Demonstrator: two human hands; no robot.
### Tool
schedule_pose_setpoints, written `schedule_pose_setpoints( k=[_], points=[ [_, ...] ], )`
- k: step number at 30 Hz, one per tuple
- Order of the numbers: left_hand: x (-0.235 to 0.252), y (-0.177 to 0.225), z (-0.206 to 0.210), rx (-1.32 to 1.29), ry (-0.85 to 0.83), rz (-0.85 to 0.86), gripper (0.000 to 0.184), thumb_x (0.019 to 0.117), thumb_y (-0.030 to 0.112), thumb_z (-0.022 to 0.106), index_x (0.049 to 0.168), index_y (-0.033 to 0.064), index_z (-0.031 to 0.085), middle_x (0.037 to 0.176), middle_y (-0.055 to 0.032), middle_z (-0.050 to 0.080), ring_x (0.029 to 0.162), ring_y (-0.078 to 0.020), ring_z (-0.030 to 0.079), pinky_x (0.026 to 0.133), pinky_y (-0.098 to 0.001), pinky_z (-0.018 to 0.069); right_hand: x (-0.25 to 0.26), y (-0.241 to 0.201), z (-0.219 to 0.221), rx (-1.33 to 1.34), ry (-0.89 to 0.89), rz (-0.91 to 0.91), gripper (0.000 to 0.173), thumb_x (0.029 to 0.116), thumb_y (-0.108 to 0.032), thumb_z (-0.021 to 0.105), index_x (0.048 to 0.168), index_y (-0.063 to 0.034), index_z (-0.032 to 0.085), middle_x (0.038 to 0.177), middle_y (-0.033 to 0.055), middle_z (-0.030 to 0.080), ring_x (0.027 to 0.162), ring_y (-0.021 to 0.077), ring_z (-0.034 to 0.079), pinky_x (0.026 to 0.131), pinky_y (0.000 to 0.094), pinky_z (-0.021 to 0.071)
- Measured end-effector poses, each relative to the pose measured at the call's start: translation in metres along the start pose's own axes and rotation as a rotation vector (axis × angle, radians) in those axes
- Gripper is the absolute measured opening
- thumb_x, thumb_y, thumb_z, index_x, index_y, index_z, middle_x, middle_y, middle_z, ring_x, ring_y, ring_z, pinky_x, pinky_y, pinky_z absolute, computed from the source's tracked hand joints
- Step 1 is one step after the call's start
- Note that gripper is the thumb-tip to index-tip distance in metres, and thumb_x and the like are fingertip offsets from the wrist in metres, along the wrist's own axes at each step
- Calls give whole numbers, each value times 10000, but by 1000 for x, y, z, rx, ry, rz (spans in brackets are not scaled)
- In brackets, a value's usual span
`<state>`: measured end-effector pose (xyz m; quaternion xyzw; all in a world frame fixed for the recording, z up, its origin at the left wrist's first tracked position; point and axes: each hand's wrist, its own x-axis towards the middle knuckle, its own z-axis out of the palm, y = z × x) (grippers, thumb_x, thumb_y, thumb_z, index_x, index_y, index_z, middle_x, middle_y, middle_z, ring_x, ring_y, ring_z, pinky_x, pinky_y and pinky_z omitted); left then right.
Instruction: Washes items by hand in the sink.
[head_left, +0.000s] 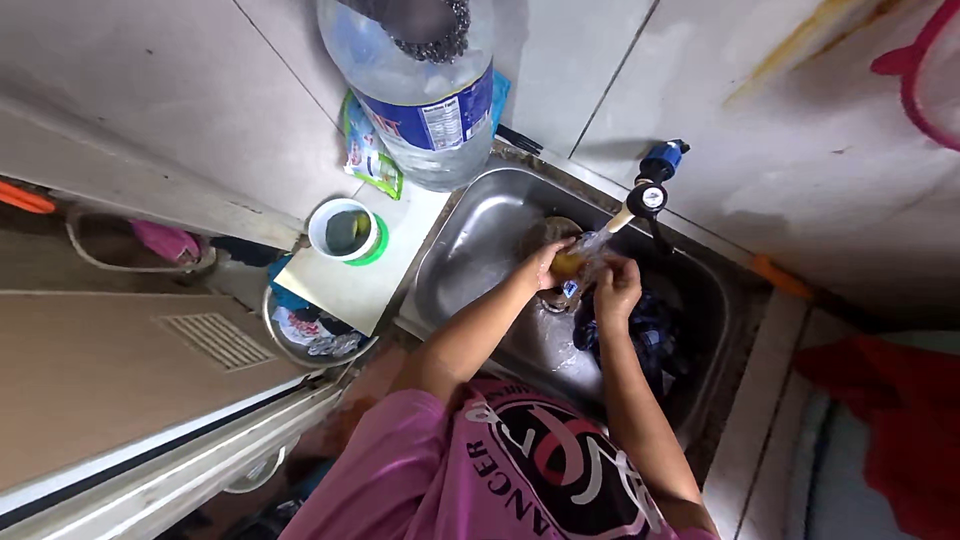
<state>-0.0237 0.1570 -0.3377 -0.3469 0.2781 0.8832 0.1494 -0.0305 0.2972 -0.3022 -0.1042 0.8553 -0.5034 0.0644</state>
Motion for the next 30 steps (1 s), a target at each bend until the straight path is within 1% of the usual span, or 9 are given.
schedule_pose_setpoints(
  k=[4,7,9,12,15,17,24,27,30],
  points=[
    [-10,5,0,189,16,84,137,1054,187,520,1084,76,594,777,4,575,637,-71,541,600,-226,490,-6,30,26,-216,-288,71,468,987,-231,664,1316,89,575,1373,327,542,1253,442,571,1056,565,479],
    [-6,5,-12,447,85,116,245,1051,124,536,1280,40,560,891,-32,547,670,-74,458,606,-236,421,-10,39,40,-529,-575,58,647,944,-385,713,1418,25,550,1510,313,450,1399,480,446,1148,637,357],
    [-2,1,-25,485,161,177,272,1056,152,555,1302,34,553,806,-12,488,579,-66,385,520,-230,350,-14,41,48,-718,-699,-12,736,892,-381,772,1476,-20,507,1549,289,416,1445,478,378,1170,672,271],
    [-2,-1,-37,618,278,176,367,1087,321,515,1338,55,531,768,-32,455,535,-104,376,495,-260,357,-14,50,56,-807,-658,-117,572,937,-237,725,1445,-42,547,1504,260,492,1410,460,439,1142,658,319],
    [-14,0,-40,882,321,203,476,1112,374,424,1366,-14,531,1099,-223,601,857,-284,579,781,-441,504,-11,49,58,-788,-592,-140,486,966,-182,680,1403,3,573,1420,265,575,1362,450,506,1137,626,355],
    [-14,-6,-47,1009,313,277,511,1119,345,402,1352,-84,552,1295,-320,601,1194,-419,610,1042,-568,466,-12,44,59,-792,-584,-132,497,967,-206,684,1391,27,569,1388,271,597,1351,444,521,1148,612,358],
    [-34,-14,-52,1281,387,120,574,1128,400,284,1261,-21,652,1273,-265,650,1224,-415,617,1007,-640,461,-14,30,54,-753,-648,-8,440,972,-255,682,1340,-17,643,1383,238,613,1360,414,520,1156,585,369],
    [-45,-8,-72,1271,270,259,468,1097,338,443,1145,-60,684,1113,-280,685,1084,-416,662,966,-621,485,-7,6,36,-534,-610,133,483,929,-248,764,1281,57,637,1247,296,661,1221,449,617,1076,606,455],
    [-93,22,-76,1445,280,492,320,1007,216,640,1095,-90,661,1180,-308,621,1187,-451,580,1045,-586,453,-6,-17,13,-284,-508,201,436,921,-178,775,1250,66,623,1127,292,678,1055,417,671,959,606,515]
  ],
)
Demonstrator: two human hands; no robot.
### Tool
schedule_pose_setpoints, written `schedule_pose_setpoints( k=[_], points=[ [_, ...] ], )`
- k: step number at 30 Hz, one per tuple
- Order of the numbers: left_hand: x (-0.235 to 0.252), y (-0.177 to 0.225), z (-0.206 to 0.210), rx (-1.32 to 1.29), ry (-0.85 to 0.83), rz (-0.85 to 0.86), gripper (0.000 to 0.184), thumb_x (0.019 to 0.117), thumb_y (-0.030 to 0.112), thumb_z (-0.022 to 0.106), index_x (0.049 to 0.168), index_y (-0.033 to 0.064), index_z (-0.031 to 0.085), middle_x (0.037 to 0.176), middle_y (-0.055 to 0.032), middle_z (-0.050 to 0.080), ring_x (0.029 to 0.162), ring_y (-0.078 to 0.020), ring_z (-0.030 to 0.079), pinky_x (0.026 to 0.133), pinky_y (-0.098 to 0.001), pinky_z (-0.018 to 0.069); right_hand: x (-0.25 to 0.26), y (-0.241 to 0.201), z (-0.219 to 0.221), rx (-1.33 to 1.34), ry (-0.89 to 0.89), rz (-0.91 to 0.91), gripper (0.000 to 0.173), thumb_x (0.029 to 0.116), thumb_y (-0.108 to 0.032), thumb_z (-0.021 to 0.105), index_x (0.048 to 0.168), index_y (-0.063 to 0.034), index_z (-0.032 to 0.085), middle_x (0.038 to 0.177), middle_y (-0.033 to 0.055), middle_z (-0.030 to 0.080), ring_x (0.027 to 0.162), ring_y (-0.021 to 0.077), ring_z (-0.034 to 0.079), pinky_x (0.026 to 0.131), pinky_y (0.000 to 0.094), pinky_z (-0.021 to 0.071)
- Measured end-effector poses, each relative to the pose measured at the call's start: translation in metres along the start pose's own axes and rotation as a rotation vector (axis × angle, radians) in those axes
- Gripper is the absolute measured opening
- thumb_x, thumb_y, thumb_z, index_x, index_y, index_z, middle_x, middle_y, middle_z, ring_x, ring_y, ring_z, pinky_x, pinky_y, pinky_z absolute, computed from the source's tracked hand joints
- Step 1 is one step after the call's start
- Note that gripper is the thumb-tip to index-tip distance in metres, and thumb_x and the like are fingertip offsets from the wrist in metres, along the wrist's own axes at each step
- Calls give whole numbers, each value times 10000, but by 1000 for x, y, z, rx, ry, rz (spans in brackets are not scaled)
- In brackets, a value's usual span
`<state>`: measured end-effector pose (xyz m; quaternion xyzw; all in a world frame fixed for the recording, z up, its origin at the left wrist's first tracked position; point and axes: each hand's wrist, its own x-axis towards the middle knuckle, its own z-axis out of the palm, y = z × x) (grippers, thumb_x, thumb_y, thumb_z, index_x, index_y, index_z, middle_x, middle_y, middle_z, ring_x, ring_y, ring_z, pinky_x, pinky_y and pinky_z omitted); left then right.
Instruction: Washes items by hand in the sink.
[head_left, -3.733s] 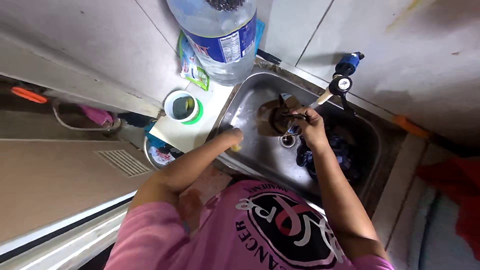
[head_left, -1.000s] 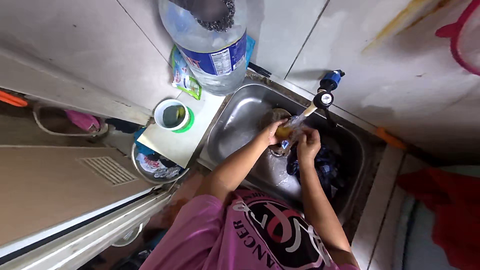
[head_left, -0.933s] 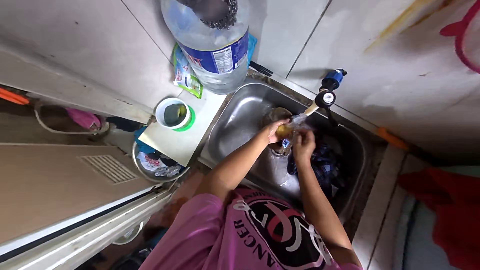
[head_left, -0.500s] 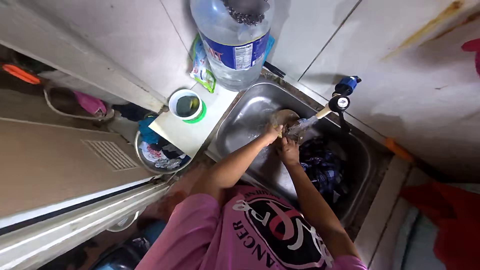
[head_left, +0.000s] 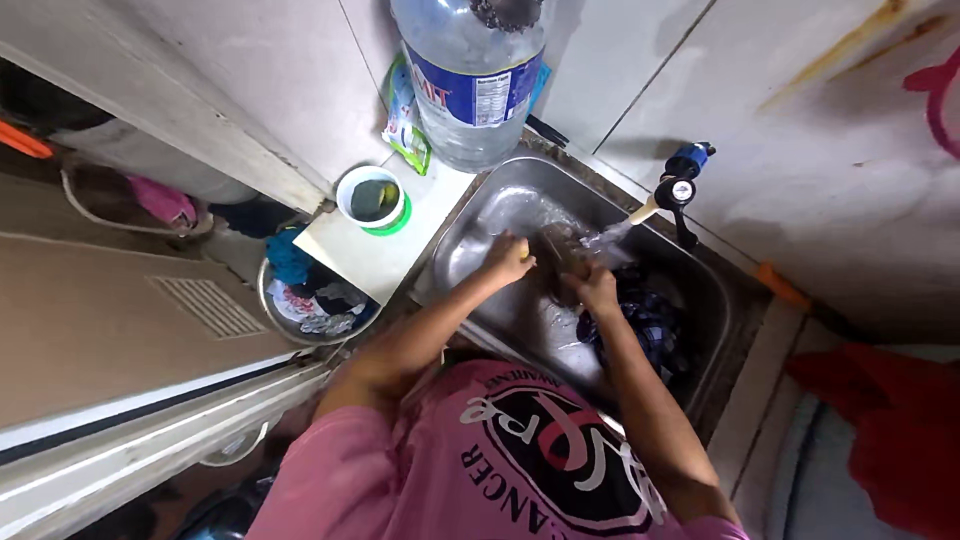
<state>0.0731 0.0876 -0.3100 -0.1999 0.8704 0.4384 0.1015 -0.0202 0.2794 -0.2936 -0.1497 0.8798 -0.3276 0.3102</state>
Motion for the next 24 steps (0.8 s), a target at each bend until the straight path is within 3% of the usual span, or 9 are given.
schedule_pose_setpoints(
  k=[3,5,8,10,14,16,20,22,24],
  points=[
    [-35,12,-61,149,185,-5,266,966,112,677,1182,-41,651,1342,-292,546,1262,-456,544,1053,-574,470,-21,-14,-20,174,53,-42,283,933,-79,726,1158,61,627,1024,225,686,919,309,682,858,535,553],
    [-52,9,-95,225,306,-27,274,964,75,668,1213,-36,653,1353,-304,542,1258,-492,535,1025,-619,472,-36,-24,-32,196,78,-147,194,921,-34,713,1062,59,618,914,168,670,801,225,661,757,455,565],
    [-65,-9,-124,349,415,-91,269,955,49,670,1210,-37,668,1366,-330,531,1287,-538,487,1044,-682,392,-58,-46,-48,283,87,-337,129,885,-26,694,912,-49,570,756,10,592,637,65,586,604,271,534],
    [-66,-21,-129,427,446,-114,280,948,39,678,1222,-18,677,1415,-325,504,1326,-535,450,1071,-686,350,-68,-63,-55,424,82,-432,153,870,-51,673,883,-136,547,728,-58,585,604,18,578,565,216,528],
    [-68,-23,-122,400,527,1,300,936,85,710,1228,20,692,1479,-319,457,1373,-546,401,1079,-714,303,-68,-82,-56,752,6,-462,201,909,-66,618,1079,-147,546,951,-54,674,841,54,682,769,283,612],
    [-65,-15,-113,255,540,116,258,974,143,666,1192,11,702,1428,-314,511,1319,-535,467,1061,-696,359,-63,-86,-50,804,-4,-378,280,928,-40,579,1197,-105,538,1038,-17,680,910,89,697,819,327,621],
    [-40,-1,-76,-77,451,211,223,1010,122,605,1165,-21,678,1242,-254,621,1166,-369,612,1017,-500,506,-43,-84,-43,702,-134,-285,387,953,-27,570,1333,-7,497,1135,57,647,989,103,659,885,325,585],
    [-23,8,-52,-137,458,205,235,1009,78,577,1193,-40,663,1256,-264,619,1182,-373,614,1028,-492,509,-26,-73,-44,568,-263,-282,428,985,-49,550,1403,19,485,1228,89,647,1080,103,644,971,315,552],
    [-8,18,-22,-173,439,182,266,1019,85,555,1235,-50,634,1282,-276,601,1202,-379,599,1035,-482,504,-4,-48,-36,411,-247,-245,370,1017,-52,546,1376,37,527,1270,142,638,1130,151,632,999,341,529]
  ],
)
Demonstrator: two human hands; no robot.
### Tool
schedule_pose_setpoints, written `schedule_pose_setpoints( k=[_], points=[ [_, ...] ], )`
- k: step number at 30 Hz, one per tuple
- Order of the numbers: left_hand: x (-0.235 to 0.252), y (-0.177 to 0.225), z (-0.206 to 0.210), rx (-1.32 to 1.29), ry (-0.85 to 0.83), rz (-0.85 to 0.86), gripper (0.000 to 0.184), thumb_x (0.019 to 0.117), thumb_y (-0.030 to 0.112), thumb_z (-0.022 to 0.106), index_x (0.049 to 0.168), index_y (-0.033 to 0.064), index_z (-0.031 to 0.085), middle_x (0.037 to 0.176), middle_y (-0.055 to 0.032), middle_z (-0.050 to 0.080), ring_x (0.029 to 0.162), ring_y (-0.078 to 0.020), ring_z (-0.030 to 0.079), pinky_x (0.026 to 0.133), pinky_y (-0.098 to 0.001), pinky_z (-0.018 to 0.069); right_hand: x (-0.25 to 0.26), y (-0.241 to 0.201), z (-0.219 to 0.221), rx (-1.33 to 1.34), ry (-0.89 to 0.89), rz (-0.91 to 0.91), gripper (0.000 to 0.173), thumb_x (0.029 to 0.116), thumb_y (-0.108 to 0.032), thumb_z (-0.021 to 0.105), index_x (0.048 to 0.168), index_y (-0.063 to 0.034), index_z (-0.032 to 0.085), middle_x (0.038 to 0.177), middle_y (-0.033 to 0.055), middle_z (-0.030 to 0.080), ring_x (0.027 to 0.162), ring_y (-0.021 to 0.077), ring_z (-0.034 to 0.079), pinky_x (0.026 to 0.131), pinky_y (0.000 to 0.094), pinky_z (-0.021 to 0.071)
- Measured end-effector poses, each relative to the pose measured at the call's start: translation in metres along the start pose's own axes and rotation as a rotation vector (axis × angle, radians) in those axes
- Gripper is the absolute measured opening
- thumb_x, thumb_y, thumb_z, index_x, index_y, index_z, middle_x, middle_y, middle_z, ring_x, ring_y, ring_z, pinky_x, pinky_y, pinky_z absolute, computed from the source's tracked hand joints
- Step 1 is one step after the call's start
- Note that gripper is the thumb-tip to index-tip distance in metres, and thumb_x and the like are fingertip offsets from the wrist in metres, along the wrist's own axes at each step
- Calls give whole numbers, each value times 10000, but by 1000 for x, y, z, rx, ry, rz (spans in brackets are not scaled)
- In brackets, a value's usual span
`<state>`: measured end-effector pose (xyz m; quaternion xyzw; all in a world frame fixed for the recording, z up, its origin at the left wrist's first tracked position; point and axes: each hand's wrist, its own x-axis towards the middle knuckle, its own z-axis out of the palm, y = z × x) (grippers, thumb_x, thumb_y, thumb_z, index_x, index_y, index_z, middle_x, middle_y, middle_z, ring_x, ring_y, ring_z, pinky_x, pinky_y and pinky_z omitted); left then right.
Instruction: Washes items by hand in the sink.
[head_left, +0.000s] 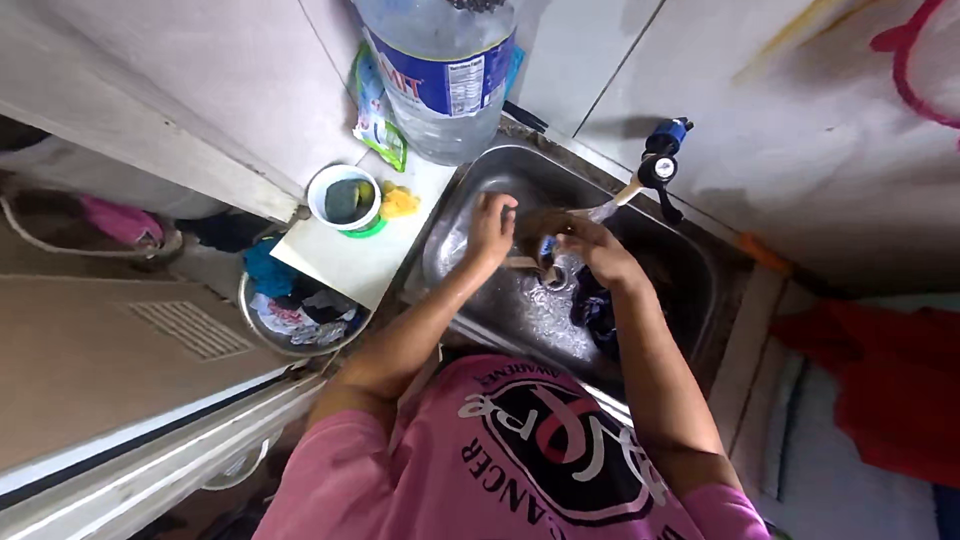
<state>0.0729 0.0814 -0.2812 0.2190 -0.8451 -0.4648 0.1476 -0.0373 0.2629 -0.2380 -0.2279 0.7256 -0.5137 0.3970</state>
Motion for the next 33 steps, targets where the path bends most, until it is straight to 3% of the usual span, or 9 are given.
schedule_pose_setpoints(
  k=[3,5,9,12,15,18,22,28,33],
  points=[
    [-2,-7,57,102,-213,-5,417,1009,229,615,1370,20,592,1490,-276,466,1372,-423,478,1128,-566,414,10,51,-5,-280,257,172,491,1027,-190,631,1441,39,498,1434,272,547,1289,375,577,1072,535,482],
    [-4,-22,96,280,-411,64,579,957,313,706,1468,96,539,1633,-243,302,1503,-446,288,1190,-649,257,16,88,-7,-550,357,206,568,1010,-259,656,1469,30,489,1577,311,368,1415,496,423,1116,683,374],
    [9,-50,154,544,-652,178,774,861,290,793,1550,183,458,1665,-151,299,1558,-451,109,1222,-678,87,15,144,1,-892,240,365,734,1044,-419,555,1628,-80,268,1710,233,79,1576,433,110,1202,720,152],
    [31,-40,163,563,-689,189,898,713,205,896,1517,164,496,1615,-166,380,1533,-460,184,1207,-687,138,14,147,15,-1091,124,451,693,1083,-324,450,1643,-40,157,1697,282,3,1580,444,15,1226,688,64],
    [58,-33,155,511,-696,210,828,687,243,922,1437,154,585,1528,-151,487,1442,-410,379,1163,-607,325,16,143,15,-1083,112,458,783,1025,-395,570,1625,-26,226,1690,297,52,1574,459,52,1226,670,103],
    [57,-25,160,495,-707,171,633,827,121,799,1426,116,593,1512,-178,491,1414,-427,405,1128,-592,384,18,148,11,-1013,184,443,751,985,-372,636,1595,-54,336,1687,271,141,1572,439,112,1220,674,140],
    [16,-17,163,496,-547,102,372,1059,60,468,1417,17,560,1449,-243,546,1360,-427,507,1121,-534,432,16,148,5,-628,495,254,489,961,-177,668,1412,-5,587,1524,245,490,1423,418,456,1175,593,349],
    [13,8,121,340,-707,67,338,981,18,613,1316,-9,583,1240,-278,639,1167,-470,622,968,-629,511,-4,148,13,391,960,-141,463,1036,-214,424,1407,60,380,1272,193,553,1069,215,639,928,392,566],
    [20,40,71,103,-666,-55,380,1062,104,516,1411,-41,482,1255,-311,624,1169,-461,632,1001,-631,486,-4,136,31,559,996,90,458,1099,-267,349,1461,13,329,1302,206,518,1048,253,622,869,422,558]
  ],
)
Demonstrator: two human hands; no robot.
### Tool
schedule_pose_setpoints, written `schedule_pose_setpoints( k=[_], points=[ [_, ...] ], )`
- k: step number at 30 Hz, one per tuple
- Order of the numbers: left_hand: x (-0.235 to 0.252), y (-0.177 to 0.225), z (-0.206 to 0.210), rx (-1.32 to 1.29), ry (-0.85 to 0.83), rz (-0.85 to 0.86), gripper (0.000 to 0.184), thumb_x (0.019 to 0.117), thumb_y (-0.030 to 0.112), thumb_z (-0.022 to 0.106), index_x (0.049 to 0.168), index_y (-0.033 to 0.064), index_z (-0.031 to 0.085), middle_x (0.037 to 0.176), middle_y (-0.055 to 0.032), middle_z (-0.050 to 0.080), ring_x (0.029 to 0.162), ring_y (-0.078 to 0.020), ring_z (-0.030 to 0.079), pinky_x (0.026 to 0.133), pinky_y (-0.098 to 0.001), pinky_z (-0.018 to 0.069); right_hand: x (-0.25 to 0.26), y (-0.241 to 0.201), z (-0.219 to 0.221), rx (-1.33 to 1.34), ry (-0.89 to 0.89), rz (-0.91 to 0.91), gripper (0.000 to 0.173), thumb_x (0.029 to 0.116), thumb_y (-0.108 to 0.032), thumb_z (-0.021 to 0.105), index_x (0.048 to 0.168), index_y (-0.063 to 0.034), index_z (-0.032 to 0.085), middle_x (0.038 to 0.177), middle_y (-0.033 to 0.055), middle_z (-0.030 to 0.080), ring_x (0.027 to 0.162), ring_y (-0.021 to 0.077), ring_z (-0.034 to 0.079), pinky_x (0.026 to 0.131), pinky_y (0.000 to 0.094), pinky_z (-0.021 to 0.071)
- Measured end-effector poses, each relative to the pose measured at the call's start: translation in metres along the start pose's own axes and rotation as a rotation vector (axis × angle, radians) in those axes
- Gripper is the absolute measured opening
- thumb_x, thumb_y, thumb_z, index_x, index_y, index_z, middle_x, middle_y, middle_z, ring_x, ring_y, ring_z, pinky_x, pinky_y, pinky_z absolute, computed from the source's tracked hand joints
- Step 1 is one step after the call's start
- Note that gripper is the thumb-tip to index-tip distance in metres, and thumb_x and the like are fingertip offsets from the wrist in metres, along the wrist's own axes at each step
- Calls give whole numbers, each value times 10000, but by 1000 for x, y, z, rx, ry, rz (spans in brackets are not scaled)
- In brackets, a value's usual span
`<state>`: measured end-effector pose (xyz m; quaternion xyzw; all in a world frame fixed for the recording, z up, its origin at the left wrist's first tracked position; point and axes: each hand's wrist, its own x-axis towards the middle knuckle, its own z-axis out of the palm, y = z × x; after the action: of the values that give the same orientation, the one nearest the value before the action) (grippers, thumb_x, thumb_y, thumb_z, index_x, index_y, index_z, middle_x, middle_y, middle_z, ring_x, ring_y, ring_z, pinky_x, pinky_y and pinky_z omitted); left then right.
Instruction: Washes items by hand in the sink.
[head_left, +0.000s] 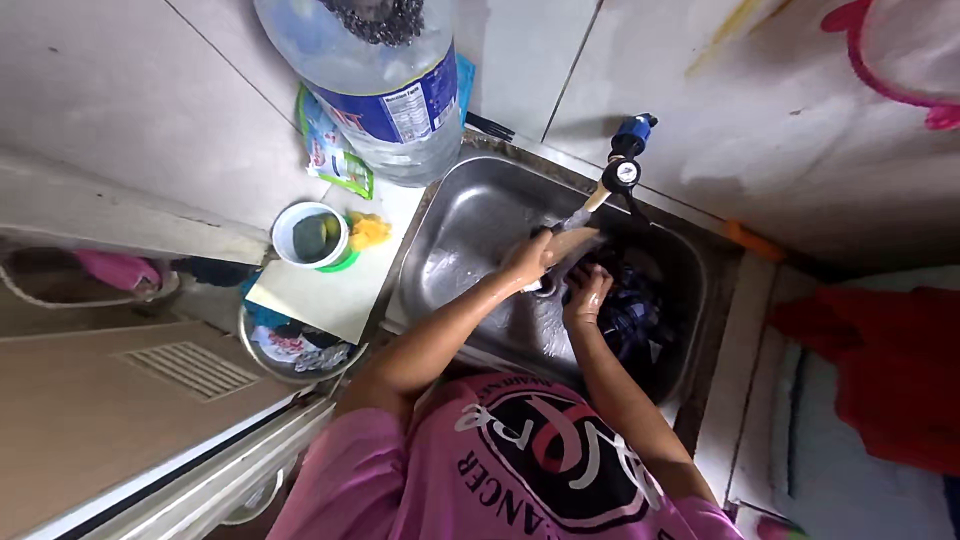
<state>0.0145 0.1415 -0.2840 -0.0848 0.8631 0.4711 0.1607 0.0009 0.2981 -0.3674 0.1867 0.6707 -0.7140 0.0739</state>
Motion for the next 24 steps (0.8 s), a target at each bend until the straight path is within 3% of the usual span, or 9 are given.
schedule_pose_setpoints(
  k=[4,7,9,13,16,18,20,22,24],
  points=[
    [-5,-16,-8,-480,62,33,319,1067,64,480,1349,-84,481,1231,-284,615,1124,-335,642,995,-494,514,-4,17,12,50,-221,372,587,1110,-503,228,1475,-94,438,1314,180,598,1124,295,613,882,504,538],
    [-11,-27,-9,-763,53,1,315,1071,117,491,1350,-28,484,1164,-186,639,1021,-209,656,926,-409,553,-4,11,17,342,-432,574,777,1009,-733,130,1435,-187,481,1272,123,651,1140,273,640,913,522,561],
    [-10,-38,-15,-797,92,-75,402,1071,143,511,1434,-20,457,1252,-212,625,1092,-240,644,974,-438,536,-1,-9,18,332,-453,586,657,1054,-652,196,1387,-179,508,1213,86,672,1098,228,660,893,462,574],
    [11,-79,-20,-580,339,-258,469,1062,174,558,1440,-77,438,1372,-307,555,1256,-371,578,1074,-513,465,10,-42,29,137,-315,426,300,1100,-269,415,1330,-95,500,1048,66,639,880,162,644,744,363,566],
    [17,-81,-12,-337,534,-262,491,1064,206,522,1465,-62,434,1446,-316,497,1316,-412,540,1108,-520,449,22,-48,47,-82,-265,170,516,1014,-105,586,1474,-30,366,1241,158,598,1023,207,636,854,396,569],
    [21,-69,7,-178,522,-135,487,1069,250,501,1460,-38,466,1493,-298,459,1361,-409,497,1137,-518,421,28,-40,61,-354,-278,3,685,974,-109,676,1511,50,281,1359,271,555,1211,299,603,1028,439,518],
    [31,-68,41,88,495,-60,470,1048,280,535,1479,94,527,1605,-220,372,1475,-410,364,1187,-573,324,37,-21,70,-661,-318,-110,706,1012,-217,646,1516,123,288,1430,342,510,1333,401,541,1145,495,432],
    [40,-78,67,351,442,-35,538,991,176,590,1522,191,503,1683,-189,231,1551,-453,159,1207,-658,180,46,-5,72,-985,-388,-69,603,1062,-273,555,1487,118,383,1447,330,515,1358,434,520,1155,543,406],
    [45,-86,77,558,352,-28,673,954,122,642,1583,189,412,1716,-152,141,1566,-465,50,1201,-710,88,50,8,72,-1254,-402,16,524,1057,-270,537,1438,87,488,1409,338,546,1300,483,554,1075,629,446]
  ],
)
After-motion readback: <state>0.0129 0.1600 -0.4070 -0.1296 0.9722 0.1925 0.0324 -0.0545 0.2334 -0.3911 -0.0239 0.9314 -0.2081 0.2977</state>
